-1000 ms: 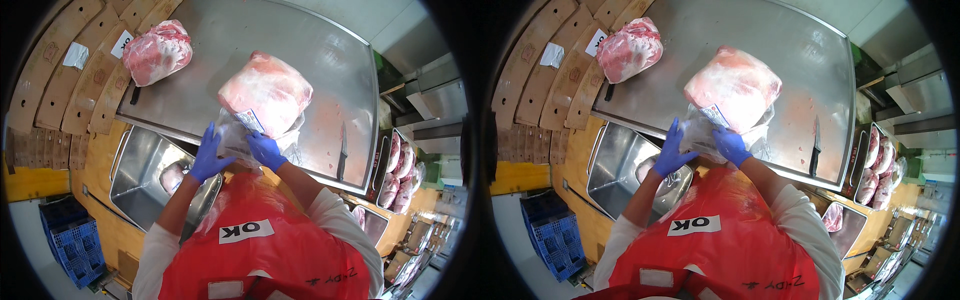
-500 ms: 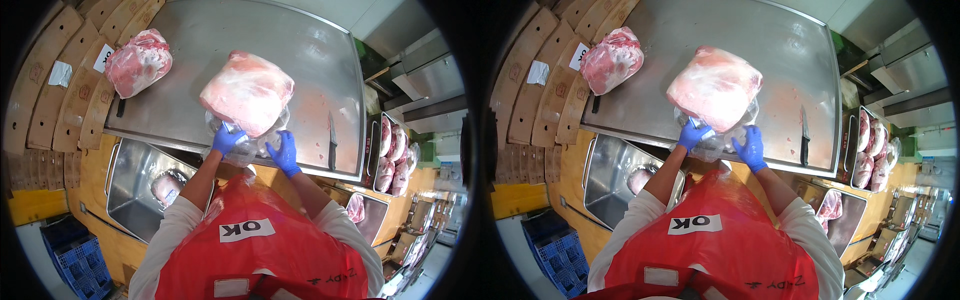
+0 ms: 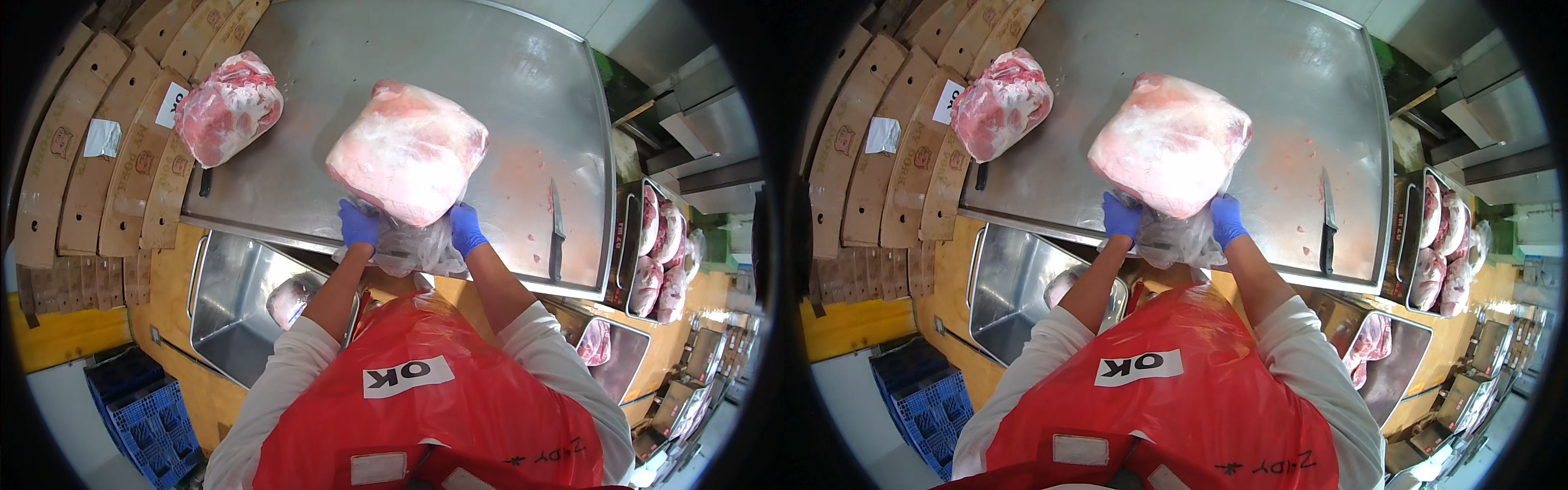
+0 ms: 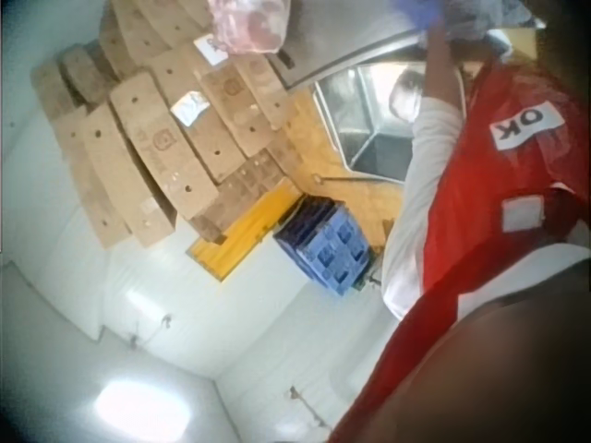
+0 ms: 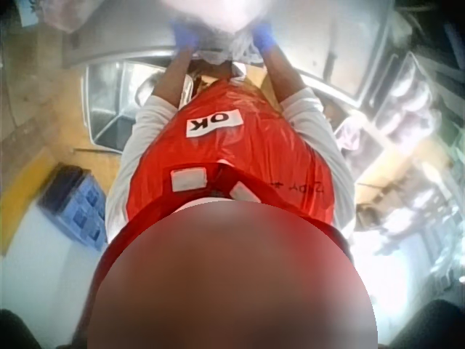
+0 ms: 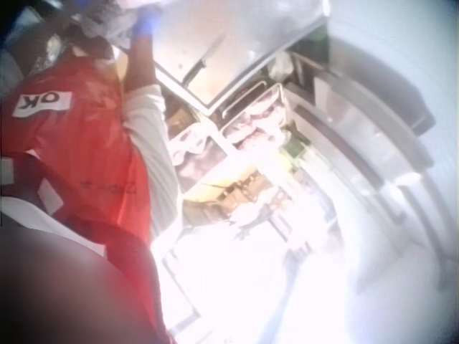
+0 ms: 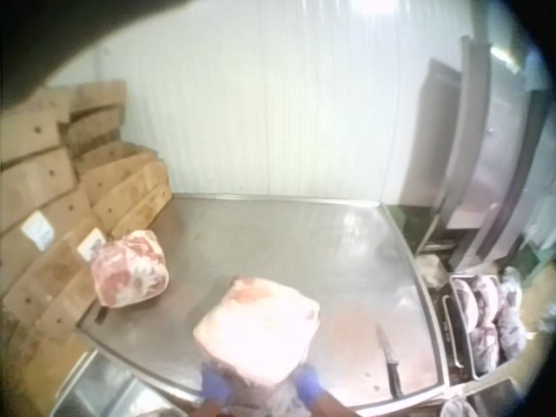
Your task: The person handles large cuts of raw meat, removing them from plastic bags and placing them into metal trays. The person also wipes the stainless steel work surface with a cloth.
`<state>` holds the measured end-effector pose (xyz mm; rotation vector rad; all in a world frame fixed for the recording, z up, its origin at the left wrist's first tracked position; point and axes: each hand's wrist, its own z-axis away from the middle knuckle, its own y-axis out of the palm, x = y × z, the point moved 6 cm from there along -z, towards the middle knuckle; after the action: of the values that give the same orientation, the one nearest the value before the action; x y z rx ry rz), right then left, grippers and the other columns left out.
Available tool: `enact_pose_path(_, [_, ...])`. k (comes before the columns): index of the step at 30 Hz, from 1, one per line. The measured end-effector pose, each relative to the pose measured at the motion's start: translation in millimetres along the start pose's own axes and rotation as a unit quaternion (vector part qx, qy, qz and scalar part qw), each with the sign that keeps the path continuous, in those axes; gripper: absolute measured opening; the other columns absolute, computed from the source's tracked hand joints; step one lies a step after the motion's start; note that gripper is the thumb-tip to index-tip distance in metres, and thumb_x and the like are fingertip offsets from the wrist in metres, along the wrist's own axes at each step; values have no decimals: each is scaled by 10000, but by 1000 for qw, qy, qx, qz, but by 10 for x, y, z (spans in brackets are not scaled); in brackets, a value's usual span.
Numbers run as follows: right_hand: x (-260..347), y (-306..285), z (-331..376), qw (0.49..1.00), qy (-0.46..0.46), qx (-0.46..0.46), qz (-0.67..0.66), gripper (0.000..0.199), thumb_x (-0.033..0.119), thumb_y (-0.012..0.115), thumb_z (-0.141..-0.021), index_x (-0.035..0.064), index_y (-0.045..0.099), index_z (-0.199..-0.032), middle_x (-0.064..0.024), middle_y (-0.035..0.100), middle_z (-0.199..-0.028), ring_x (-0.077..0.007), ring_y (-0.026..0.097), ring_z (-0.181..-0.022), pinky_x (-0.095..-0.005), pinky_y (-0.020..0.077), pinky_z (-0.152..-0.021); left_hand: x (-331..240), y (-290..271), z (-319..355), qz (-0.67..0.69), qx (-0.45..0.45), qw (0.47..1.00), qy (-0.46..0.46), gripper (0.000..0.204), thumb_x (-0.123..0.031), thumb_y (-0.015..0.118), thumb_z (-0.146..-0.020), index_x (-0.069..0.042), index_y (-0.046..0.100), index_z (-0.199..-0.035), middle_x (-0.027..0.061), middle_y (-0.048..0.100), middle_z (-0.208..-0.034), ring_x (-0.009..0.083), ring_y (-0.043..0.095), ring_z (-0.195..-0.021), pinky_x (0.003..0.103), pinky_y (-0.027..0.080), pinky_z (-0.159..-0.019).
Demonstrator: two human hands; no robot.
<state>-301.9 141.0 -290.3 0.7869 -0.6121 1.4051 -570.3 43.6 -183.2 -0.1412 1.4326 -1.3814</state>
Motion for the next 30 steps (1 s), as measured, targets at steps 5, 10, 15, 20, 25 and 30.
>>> enact_pose_path(5, [24, 8, -88, 998, -33, 47, 15, 301, 104, 542, -968, -36, 662, -1207, -80, 713, -1047, -177, 652, -838, -331, 537, -778, 233, 594, -246, 235, 192, 952, -47, 514, -223, 724, -885, 67, 541, -1267, 180, 677, -1064, 258, 663, -955, 389, 542, -800])
enact_pose_path(10, [117, -22, 94, 993, -40, 110, 11, 302, 177, 545, -988, -32, 695, -1146, -67, 704, -986, -165, 642, -783, -311, 532, -721, 211, 386, -102, 426, 376, 816, -107, 166, -137, 660, -936, -8, 655, -1042, 61, 668, -964, 154, 632, -850, 312, 527, -747])
enact_pose_path(15, [966, -18, 788, 990, 13, 142, 3, 281, 209, 519, -998, 15, 721, -1020, -26, 638, -766, -134, 579, -613, -284, 475, -556, -188, -138, 49, 514, 435, 735, 79, 184, -102, 623, -947, -9, 671, -1098, 88, 691, -1012, 176, 667, -895, 339, 550, -852])
enact_pose_path(20, [2240, 147, 948, 985, -48, 102, -127, 238, 190, 516, -982, 62, 692, -885, -5, 575, -692, -122, 508, -548, -275, 413, -503, -2042, -1428, 273, 497, 397, 758, 146, 176, -99, 620, -954, -15, 680, -1096, 72, 705, -979, 168, 694, -917, 326, 559, -861])
enact_pose_path(25, [2506, 329, 1082, 980, -169, 101, 15, 208, 202, 545, -985, 78, 685, -894, 40, 511, -649, -100, 434, -504, -258, 371, -487, -1892, -1979, 355, 441, 272, 825, 227, 242, -133, 641, -947, -18, 656, -1158, 59, 703, -963, 184, 714, -909, 336, 582, -824])
enact_pose_path(30, [1951, 45, 1427, 975, -202, 41, 81, 176, 167, 570, -965, 73, 703, -898, 24, 551, -673, -66, 452, -554, -241, 378, -524, -142, -2169, 774, 436, 274, 856, 48, 377, -157, 663, -921, 0, 611, -1260, 78, 700, -1011, 211, 714, -920, 356, 583, -844])
